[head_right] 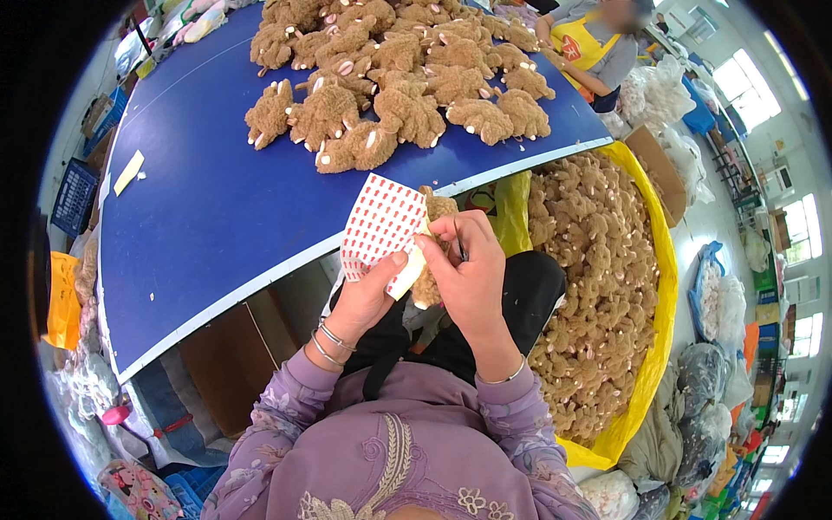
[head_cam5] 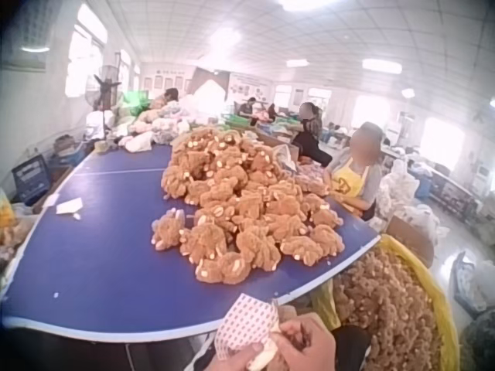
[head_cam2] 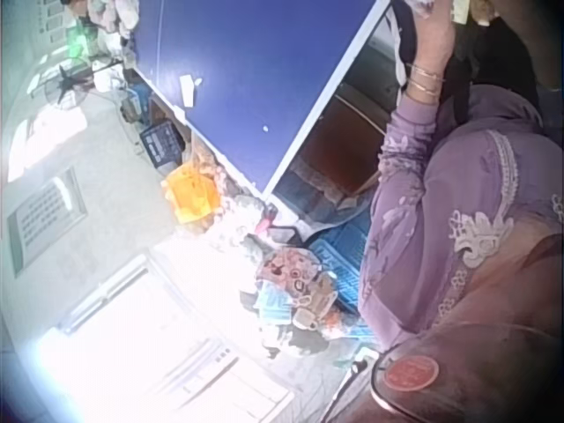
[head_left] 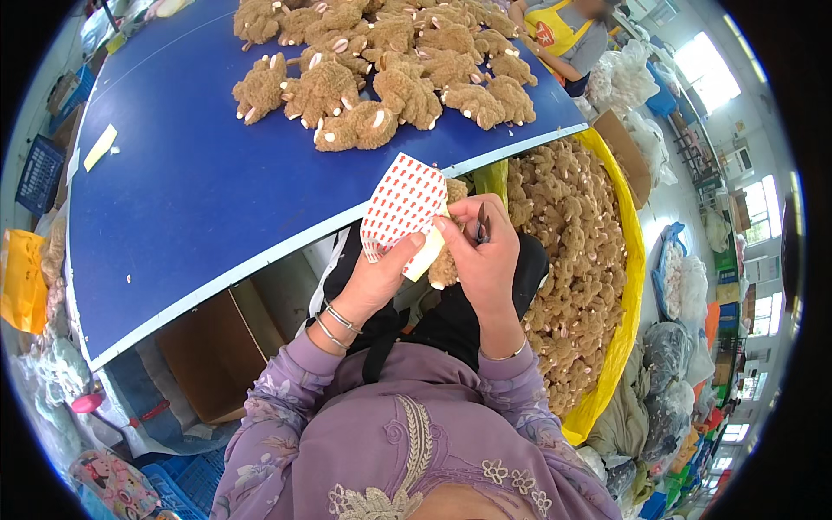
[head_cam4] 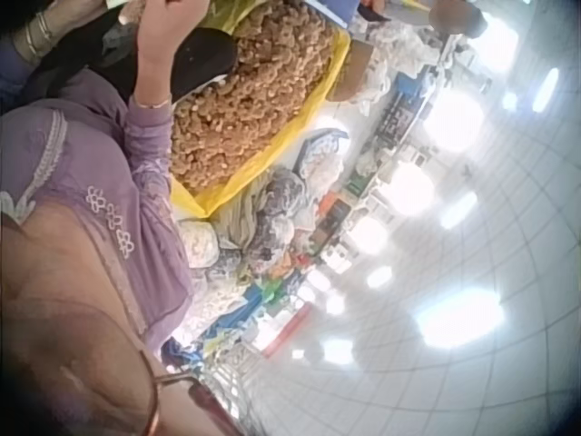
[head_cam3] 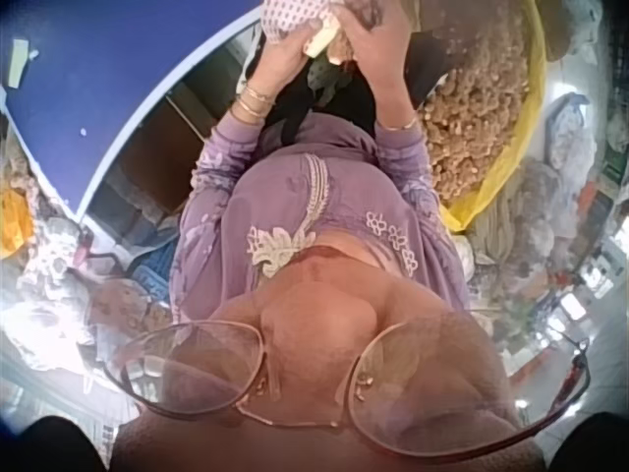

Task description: The person trims loose threads and excess fabric from small brown stuffed toys using scissors. They handle the toys one at a time, occasionally applying small stickers, and place the finished items into a plastic bag.

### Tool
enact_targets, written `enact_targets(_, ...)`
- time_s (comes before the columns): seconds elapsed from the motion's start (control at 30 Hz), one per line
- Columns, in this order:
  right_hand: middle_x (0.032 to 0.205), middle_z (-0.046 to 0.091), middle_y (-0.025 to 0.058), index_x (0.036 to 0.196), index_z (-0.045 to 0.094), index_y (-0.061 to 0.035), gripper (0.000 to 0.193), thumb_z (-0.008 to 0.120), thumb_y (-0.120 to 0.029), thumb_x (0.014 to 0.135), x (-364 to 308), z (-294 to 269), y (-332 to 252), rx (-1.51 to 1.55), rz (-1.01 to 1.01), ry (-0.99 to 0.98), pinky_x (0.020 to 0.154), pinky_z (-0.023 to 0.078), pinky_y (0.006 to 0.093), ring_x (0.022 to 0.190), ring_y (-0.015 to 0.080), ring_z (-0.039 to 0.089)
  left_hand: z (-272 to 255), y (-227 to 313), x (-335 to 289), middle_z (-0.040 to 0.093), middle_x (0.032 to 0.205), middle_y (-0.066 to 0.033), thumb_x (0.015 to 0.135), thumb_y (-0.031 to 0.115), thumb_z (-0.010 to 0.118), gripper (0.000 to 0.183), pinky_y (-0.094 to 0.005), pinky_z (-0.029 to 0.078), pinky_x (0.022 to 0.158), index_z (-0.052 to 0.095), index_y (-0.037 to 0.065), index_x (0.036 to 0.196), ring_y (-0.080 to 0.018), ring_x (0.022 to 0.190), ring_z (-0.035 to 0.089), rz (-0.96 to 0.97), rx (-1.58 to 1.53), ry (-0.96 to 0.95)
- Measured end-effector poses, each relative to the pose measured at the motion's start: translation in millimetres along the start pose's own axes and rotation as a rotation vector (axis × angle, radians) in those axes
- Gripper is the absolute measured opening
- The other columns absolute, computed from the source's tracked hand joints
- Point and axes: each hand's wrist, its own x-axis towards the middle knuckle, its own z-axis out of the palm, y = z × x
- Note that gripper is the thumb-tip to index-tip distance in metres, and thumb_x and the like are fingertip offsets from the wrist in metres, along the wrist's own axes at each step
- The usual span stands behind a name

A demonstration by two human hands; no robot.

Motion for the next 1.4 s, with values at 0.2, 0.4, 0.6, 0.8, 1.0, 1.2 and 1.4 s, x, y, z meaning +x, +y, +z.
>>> enact_targets(0.2,0.09,0.052,-0.0002,0.089,0.062,-0.0006,0.015,0.072,0.003,0.078,-3.4,5.7,-0.6,-0.018,-0.073,0.061,0.048,0.03,0.0192,0.058,0.0014,0.039,2.1,-0.9,-0.7,0.061,0.12,-0.007,0.09,0.006,0.06,0.037,-0.0296,0.047,0.094,0.052,0.001,0.126,-0.0149,0.109,0.058,0.013,-0.027,0.027)
enact_targets(0.4,0.089,0.052,0.0001,0.086,0.061,-0.0008,0.013,0.071,0.003,0.079,-2.8,7.5,0.8,-0.028,-0.088,0.063,0.047,0.03,0.0191,0.058,0.0014,0.04,4.1,-1.8,-0.9,0.06,0.121,-0.0073,0.091,0.007,0.06,0.038,-0.03,0.047,0.094,0.051,0.001,0.127,-0.015,0.11,0.058,0.02,-0.039,0.05)
enact_targets(0.6,0.087,0.052,0.0003,0.083,0.06,-0.0011,0.013,0.072,0.002,0.078,-2.5,10.9,6.6,-0.025,-0.104,0.059,0.048,0.03,0.0189,0.059,0.0016,0.039,0.9,-4.2,0.2,0.06,0.122,-0.0088,0.089,0.005,0.062,0.041,-0.0326,0.046,0.097,0.05,0.002,0.128,-0.0182,0.112,0.058,0.004,-0.034,0.085)
enact_targets(0.8,0.085,0.053,0.0001,0.084,0.06,-0.0007,0.013,0.072,0.002,0.077,-1.1,12.7,4.3,0.052,0.024,0.055,0.05,0.032,0.0188,0.06,0.0025,0.04,-1.0,-3.5,-1.4,0.06,0.12,-0.0062,0.091,0.008,0.06,0.036,-0.0291,0.046,0.093,0.052,0.001,0.126,-0.0132,0.109,0.057,0.031,0.02,0.086)
enact_targets(1.0,0.083,0.052,0.0017,0.085,0.059,0.0006,0.011,0.069,0.003,0.08,1.7,13.1,2.3,-0.057,-0.128,-0.012,0.053,0.035,0.0204,0.061,0.0058,0.043,-3.7,-3.5,-3.3,0.061,0.118,-0.0051,0.092,0.011,0.06,0.035,-0.0274,0.046,0.092,0.052,0.002,0.125,-0.0122,0.108,0.057,0.042,0.054,0.102)
enact_targets(1.2,0.084,0.05,0.0013,0.087,0.054,-0.0005,0.009,0.064,-0.001,0.086,1.8,19.7,9.8,0.159,-0.101,-0.097,0.06,0.037,0.0205,0.069,0.0067,0.045,-1.9,0.1,-5.8,0.06,0.119,-0.0064,0.095,0.012,0.056,0.033,-0.0296,0.049,0.089,0.051,0.002,0.125,-0.0146,0.106,0.059,0.029,-0.109,0.232)
enact_targets(1.4,0.08,0.054,-0.0019,0.091,0.055,-0.0002,0.008,0.058,-0.007,0.092,11.3,22.0,15.9,0.329,0.165,-0.132,0.066,0.04,0.0207,0.072,0.0048,0.046,-15.5,10.6,-6.5,0.059,0.118,-0.0081,0.098,0.023,0.049,0.032,-0.0345,0.05,0.088,0.051,0.002,0.123,-0.0187,0.104,0.06,0.017,-0.396,0.383)
